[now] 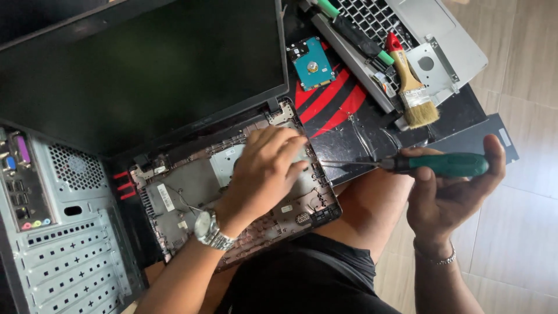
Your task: Installing a cooling fan into a laptop after cleaning the area with a brush.
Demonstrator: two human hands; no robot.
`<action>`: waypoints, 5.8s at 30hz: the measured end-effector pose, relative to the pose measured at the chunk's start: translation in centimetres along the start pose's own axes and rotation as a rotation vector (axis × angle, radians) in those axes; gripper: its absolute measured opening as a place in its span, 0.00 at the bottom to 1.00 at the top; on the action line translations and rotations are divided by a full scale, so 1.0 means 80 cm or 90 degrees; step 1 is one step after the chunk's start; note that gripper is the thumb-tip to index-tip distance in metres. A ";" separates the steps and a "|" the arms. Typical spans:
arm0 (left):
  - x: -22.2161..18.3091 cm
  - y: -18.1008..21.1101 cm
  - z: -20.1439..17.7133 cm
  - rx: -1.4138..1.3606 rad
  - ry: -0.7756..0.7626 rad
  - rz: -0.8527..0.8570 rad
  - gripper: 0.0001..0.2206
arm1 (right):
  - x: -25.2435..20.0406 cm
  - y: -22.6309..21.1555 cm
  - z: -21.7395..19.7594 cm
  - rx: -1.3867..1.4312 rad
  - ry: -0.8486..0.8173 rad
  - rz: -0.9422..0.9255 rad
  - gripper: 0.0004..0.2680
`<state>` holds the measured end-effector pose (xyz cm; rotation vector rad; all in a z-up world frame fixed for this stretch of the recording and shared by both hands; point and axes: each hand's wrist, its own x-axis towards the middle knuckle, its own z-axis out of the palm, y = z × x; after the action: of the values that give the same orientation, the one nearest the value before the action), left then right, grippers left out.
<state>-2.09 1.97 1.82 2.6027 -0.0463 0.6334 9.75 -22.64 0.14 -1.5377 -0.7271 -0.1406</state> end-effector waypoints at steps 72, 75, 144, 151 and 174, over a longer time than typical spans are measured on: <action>-0.107 0.013 -0.008 0.216 -0.048 -0.383 0.32 | 0.153 0.010 0.161 0.076 -0.586 -0.456 0.25; -0.108 0.012 -0.011 0.214 -0.027 -0.376 0.34 | 0.158 0.004 0.201 0.067 -0.489 -0.576 0.17; -0.118 0.041 0.012 0.319 -0.026 -0.351 0.33 | 0.125 -0.052 0.227 0.165 -0.524 -0.355 0.11; -0.119 0.037 0.016 0.301 -0.013 -0.326 0.35 | 0.127 -0.066 0.218 0.043 -0.510 -0.409 0.17; -0.116 0.042 -0.002 0.415 -0.069 -0.293 0.35 | 0.134 -0.061 0.210 0.023 -0.427 -0.443 0.14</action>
<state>-10.91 -1.61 -0.74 3.0877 0.8275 0.3722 9.97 -3.53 7.55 -1.2298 -1.7763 -0.1233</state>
